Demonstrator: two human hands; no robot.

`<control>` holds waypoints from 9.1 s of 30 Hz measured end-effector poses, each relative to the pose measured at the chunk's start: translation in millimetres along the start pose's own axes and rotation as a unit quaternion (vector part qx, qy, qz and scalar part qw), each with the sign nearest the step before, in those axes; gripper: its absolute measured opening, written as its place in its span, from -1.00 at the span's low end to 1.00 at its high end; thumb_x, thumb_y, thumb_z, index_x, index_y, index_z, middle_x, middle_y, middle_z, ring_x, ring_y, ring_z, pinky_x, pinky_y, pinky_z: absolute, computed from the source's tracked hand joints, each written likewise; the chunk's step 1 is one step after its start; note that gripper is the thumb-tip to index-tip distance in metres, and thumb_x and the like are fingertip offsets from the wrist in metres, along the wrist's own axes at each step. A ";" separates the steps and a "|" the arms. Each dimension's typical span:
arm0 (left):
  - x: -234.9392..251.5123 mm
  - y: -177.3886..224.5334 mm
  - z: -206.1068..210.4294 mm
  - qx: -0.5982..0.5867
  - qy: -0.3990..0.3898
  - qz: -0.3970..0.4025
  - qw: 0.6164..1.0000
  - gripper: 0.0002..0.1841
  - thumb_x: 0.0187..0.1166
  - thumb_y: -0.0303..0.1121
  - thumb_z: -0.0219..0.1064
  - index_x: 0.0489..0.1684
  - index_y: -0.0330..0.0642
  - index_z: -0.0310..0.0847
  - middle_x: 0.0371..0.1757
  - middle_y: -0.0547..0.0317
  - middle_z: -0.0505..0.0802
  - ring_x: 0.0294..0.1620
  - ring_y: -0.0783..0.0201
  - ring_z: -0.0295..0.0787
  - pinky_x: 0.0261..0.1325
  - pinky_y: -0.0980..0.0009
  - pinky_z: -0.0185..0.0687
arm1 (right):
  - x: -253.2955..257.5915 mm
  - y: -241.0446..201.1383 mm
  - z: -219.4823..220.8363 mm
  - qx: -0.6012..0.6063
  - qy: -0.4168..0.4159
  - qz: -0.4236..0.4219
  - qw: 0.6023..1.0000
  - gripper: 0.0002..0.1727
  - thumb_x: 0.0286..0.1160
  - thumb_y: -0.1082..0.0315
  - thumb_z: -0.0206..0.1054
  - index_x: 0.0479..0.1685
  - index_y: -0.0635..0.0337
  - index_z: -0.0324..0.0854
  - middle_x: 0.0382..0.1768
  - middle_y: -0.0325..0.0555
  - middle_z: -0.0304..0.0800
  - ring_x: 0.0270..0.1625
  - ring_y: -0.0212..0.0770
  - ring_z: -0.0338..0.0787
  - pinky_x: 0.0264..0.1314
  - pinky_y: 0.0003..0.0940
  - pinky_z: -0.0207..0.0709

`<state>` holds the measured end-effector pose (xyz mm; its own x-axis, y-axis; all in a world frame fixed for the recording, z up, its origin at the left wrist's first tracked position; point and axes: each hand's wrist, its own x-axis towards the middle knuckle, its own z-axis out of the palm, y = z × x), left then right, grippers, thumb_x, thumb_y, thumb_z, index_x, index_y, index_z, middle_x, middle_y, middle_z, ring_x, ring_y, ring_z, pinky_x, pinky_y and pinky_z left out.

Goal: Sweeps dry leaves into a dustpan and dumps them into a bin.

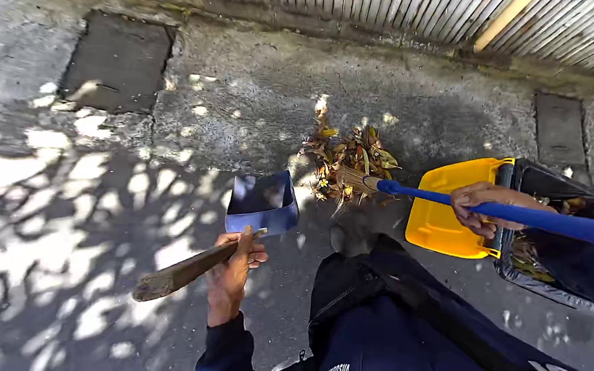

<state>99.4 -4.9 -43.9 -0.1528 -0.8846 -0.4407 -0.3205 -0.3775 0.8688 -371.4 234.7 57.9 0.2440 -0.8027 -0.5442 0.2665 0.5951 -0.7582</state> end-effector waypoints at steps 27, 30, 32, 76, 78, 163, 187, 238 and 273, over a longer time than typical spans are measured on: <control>79.8 -68.6 33.8 -0.066 0.219 -0.133 0.964 -0.75 0.91 -0.18 0.02 0.17 -0.18 0.39 -0.47 0.02 0.85 -0.57 0.12 0.88 -0.56 0.26 0.82 | 165.2 186.1 -169.3 0.072 0.427 0.248 0.867 -0.34 0.79 0.36 0.16 0.84 -0.04 0.04 -0.40 -0.17 0.38 -0.63 -0.30 0.42 -0.62 -0.39 0.42; 93.9 -74.8 44.8 -0.057 0.216 -0.154 0.962 -0.68 0.89 -0.10 0.05 0.24 -0.17 0.42 -0.48 0.04 0.83 -0.57 0.16 0.86 -0.54 0.29 0.80 | 153.1 208.1 -150.6 0.005 0.389 0.296 0.872 -0.20 0.76 0.35 0.19 0.93 -0.14 -0.12 -0.35 -0.11 0.43 -0.63 -0.27 0.44 -0.61 -0.34 0.45; 106.2 -77.1 47.4 -0.052 0.215 -0.165 0.961 -0.65 0.89 -0.08 0.06 0.27 -0.18 0.42 -0.49 0.04 0.83 -0.58 0.18 0.86 -0.55 0.30 0.79 | 135.8 216.3 -128.3 -0.022 0.367 0.317 0.874 -0.20 0.75 0.31 0.21 0.93 -0.21 -0.08 -0.35 -0.09 0.48 -0.64 -0.27 0.45 -0.63 -0.33 0.45; 146.6 -151.6 30.0 0.188 0.061 -0.119 0.973 -0.58 0.81 -0.14 0.17 0.38 -0.31 0.57 0.10 -0.22 0.78 -0.23 0.03 0.80 -0.15 0.02 0.75 | 327.7 67.0 -68.1 -0.378 0.223 0.215 0.872 -0.36 0.91 0.06 -0.08 0.92 0.00 0.03 -0.08 0.23 0.73 -0.43 0.04 0.70 -0.34 0.00 0.66; 141.4 -157.2 30.1 0.188 0.064 -0.118 0.973 -0.58 0.81 -0.15 0.19 0.41 -0.29 0.57 0.14 -0.20 0.80 -0.22 0.05 0.81 -0.14 0.03 0.76 | 387.5 36.0 -84.4 -0.386 0.226 0.222 0.867 -0.37 0.93 0.02 -0.10 0.90 -0.01 0.09 -0.03 0.27 0.71 -0.32 0.08 0.70 -0.21 0.02 0.64; 167.8 -127.6 51.4 0.078 0.042 -0.102 0.991 -0.60 0.73 -0.07 0.33 0.06 -0.32 0.66 -0.36 0.05 0.85 -0.52 0.25 0.82 -0.34 0.26 0.82 | 210.7 55.8 -70.6 -0.211 0.323 0.308 0.869 -0.39 0.91 0.07 0.00 0.88 -0.06 0.09 -0.51 -0.18 0.44 -0.72 -0.31 0.44 -0.71 -0.38 0.43; 166.5 -169.4 37.9 0.128 -0.088 -0.120 0.981 -0.65 0.70 -0.20 0.37 0.23 -0.27 0.64 -0.15 -0.04 0.83 -0.37 0.22 0.78 -0.19 0.22 0.77 | 137.2 172.2 54.2 -0.247 0.118 0.341 0.900 -0.35 0.85 0.07 0.11 0.86 0.02 0.17 0.11 0.16 0.79 -0.35 -0.09 0.78 -0.25 -0.11 0.71; 210.2 -118.3 97.9 0.191 -0.315 -0.051 0.928 -0.71 0.65 -0.23 0.43 0.04 -0.27 0.60 -0.20 -0.03 0.79 -0.38 0.16 0.81 -0.23 0.15 0.82 | 107.3 238.5 106.3 -0.043 0.185 0.387 0.902 -0.32 0.79 0.14 0.21 0.88 -0.24 0.12 -0.39 -0.08 0.58 -0.66 -0.27 0.46 -0.63 -0.29 0.44; -80.8 313.1 203.8 0.099 -0.676 0.387 0.619 -0.86 0.72 -0.38 0.32 0.00 -0.23 0.51 -0.02 -0.10 0.93 -0.01 -0.14 0.95 0.16 -0.02 0.90 | -154.6 338.1 435.4 0.026 0.771 0.017 0.636 -0.36 0.52 0.07 0.41 0.68 -0.27 0.51 -0.16 -0.13 0.89 -0.55 -0.32 0.64 -0.43 -0.18 0.61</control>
<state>-179.1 4.2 217.7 -0.9326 0.3089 0.1868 0.2489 0.1755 0.9525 86.9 577.3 42.0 -0.9436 0.1496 -0.2954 0.3256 0.5814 -0.7456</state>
